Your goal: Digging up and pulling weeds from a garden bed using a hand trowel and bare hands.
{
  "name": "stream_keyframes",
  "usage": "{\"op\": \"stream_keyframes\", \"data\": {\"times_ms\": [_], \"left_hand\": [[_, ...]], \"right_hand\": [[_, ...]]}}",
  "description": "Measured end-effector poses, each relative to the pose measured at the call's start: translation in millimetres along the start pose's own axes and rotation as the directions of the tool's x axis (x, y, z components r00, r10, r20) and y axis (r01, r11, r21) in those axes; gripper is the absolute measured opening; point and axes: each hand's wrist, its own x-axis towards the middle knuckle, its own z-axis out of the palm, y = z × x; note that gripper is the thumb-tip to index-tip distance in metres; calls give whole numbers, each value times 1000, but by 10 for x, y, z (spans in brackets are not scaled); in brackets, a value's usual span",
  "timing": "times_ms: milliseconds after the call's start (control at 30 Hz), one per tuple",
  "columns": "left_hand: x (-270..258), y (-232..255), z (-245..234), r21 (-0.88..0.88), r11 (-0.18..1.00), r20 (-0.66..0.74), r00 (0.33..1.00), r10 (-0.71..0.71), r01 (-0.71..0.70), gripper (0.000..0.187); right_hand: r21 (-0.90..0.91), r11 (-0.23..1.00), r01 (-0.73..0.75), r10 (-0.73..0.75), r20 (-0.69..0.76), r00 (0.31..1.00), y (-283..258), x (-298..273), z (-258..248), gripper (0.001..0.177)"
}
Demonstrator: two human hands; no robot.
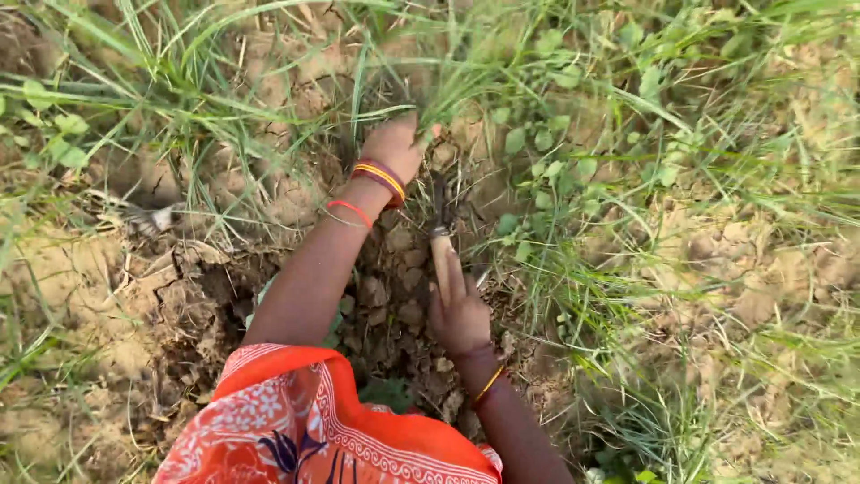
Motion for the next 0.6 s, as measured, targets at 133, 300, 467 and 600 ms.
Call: {"op": "stream_keyframes", "data": {"times_ms": [133, 300, 467, 600], "left_hand": [[23, 61, -69, -295, 954, 11, 998, -57, 58, 48], [185, 40, 166, -68, 995, -73, 994, -77, 72, 48], [29, 275, 12, -34, 986, -9, 987, -161, 161, 38], [-18, 366, -150, -16, 984, 66, 983, -174, 175, 30]], "right_hand": [[8, 1000, -30, 30, 4, 1000, 16, -15, 23, 70], [50, 997, -59, 57, 50, 997, 10, -20, -4, 74], [86, 982, -167, 154, 140, 978, -18, 8, -72, 76], [148, 974, -171, 143, 185, 972, -84, 38, -238, 77]]}}
